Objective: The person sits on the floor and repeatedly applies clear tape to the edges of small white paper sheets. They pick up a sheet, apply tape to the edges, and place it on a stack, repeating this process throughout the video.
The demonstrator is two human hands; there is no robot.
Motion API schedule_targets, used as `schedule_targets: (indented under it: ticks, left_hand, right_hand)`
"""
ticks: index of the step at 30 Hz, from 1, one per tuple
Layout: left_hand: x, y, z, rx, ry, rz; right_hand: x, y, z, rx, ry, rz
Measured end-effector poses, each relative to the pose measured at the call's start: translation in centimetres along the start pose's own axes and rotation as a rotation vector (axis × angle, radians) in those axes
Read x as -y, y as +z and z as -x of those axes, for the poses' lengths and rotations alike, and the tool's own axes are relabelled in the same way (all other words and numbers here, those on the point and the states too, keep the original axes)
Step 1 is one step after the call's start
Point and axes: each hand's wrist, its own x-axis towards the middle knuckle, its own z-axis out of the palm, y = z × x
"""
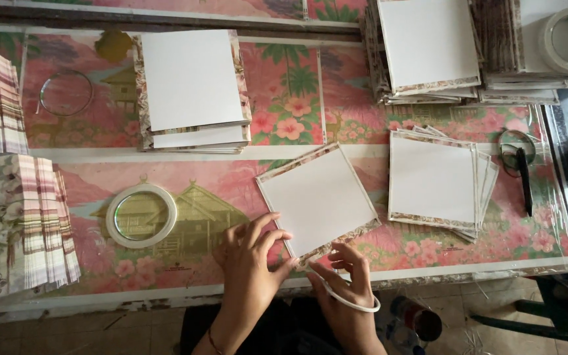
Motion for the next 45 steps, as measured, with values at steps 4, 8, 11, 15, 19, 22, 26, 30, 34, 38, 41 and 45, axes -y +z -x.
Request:
schedule_targets:
  ticks: [4,8,11,15,19,22,26,30,34,38,41,45]
  left_hand:
    - [-0.2,0.1,0.1,-0.003,-0.016,-0.016]
    - [-0.3,0.1,0.3,0.007,-0.024,-0.006]
    - [-0.5,0.2,0.4,-0.005,-0.019,-0.009]
    - [-1.0,-0.1,0.3,0.056,-0.078,0.067]
    - [-1.1,0.2,0.2,0.072,-0.119,0.048]
    - [-1.2,0.0,0.2,0.048,-0.083,0.039]
    - [-0.7,0.4,0.2,0.058,-0.08,0.021]
    - [-0.7,0.5,0.1,0.059,-0.111,0.002]
    - [-0.7,0.5,0.2,0.059,-0.091,0.027]
    - [-0.5,0.8,0.2,0.071,-0.115,-0.021]
    - [-0.6,0.8,0.4,0.06,-0.099,-0.023]
    - [-0.6,1.9,1.0,-0.04,-0.014,-0.063]
  right_hand:
    - [0.2,-0.3,-0.8,0.017,0.043,0.043]
    - [0.3,-0.2,-1.9,0.002,0.072,0.001]
    - [0.3,-0.2,-2.9,0.016,0.074,-0.026]
    - [-0.5,0.3,-3.2,0.039,0.071,-0.036]
    - [-0.2,0.1,-3.4,0.048,0.059,-0.031]
    - [-0.6,-0.3,-3.7,0.062,0.101,-0.053]
    - [-2.4,-2.5,-4.8,0.003,0.141,-0.036]
    - [-3.5,-6.0,-7.1,-0.143,0.404,-0.265]
    - [-6.1,-7.9,-7.7,-0.124,0.176,0.194]
    - [-6.7,-7.7,-7.9,-0.123,0.117,0.198]
    - [-7.1,-7.4,-7.8,-0.109,0.13,0.197]
    - [-7.9,-6.5,-7.5,-0.099,0.16,0.233]
